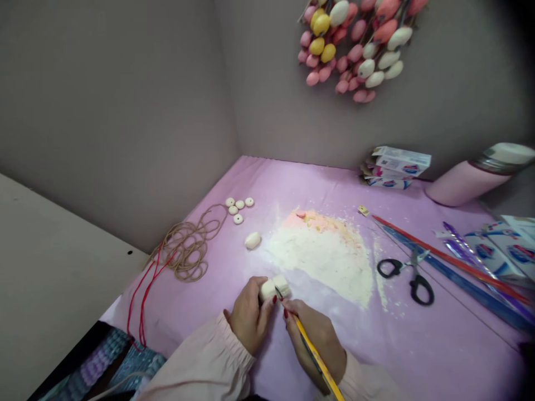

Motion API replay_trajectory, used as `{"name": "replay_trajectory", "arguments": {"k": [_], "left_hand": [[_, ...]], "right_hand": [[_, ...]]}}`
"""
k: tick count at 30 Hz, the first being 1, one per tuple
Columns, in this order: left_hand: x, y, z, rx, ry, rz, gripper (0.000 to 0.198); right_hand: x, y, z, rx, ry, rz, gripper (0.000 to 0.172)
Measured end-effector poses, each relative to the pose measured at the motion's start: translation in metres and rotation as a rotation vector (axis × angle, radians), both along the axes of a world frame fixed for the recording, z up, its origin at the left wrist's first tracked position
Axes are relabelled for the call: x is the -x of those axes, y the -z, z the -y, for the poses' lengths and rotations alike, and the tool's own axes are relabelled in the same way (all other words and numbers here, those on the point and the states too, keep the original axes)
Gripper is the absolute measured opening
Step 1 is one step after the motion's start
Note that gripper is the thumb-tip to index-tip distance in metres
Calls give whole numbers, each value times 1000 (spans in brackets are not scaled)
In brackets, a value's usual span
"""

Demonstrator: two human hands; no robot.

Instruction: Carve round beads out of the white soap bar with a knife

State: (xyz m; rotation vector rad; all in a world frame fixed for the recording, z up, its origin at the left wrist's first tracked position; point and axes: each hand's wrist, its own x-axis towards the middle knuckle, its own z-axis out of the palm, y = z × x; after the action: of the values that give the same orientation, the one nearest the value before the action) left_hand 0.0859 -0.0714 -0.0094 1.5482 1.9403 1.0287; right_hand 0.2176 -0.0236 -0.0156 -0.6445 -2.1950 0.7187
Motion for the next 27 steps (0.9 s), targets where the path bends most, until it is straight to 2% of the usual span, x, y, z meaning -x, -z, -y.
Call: {"name": "replay_trajectory", "arguments": {"k": [9, 16, 23, 27], "left_hand": [[0, -1, 2, 5, 2, -21, 21], [-1, -1, 5, -15, 0, -62, 22], [0, -6, 7, 6, -100, -150, 23], [-5, -3, 4, -78, -48, -291, 19]], "right_hand": [[-8, 5, 7, 74, -6, 17, 19], [-7, 4, 12, 130, 63, 6, 16], [-11, -8, 19, 331, 264, -48, 20], [-14, 0, 21, 407, 363, -124, 26]]}}
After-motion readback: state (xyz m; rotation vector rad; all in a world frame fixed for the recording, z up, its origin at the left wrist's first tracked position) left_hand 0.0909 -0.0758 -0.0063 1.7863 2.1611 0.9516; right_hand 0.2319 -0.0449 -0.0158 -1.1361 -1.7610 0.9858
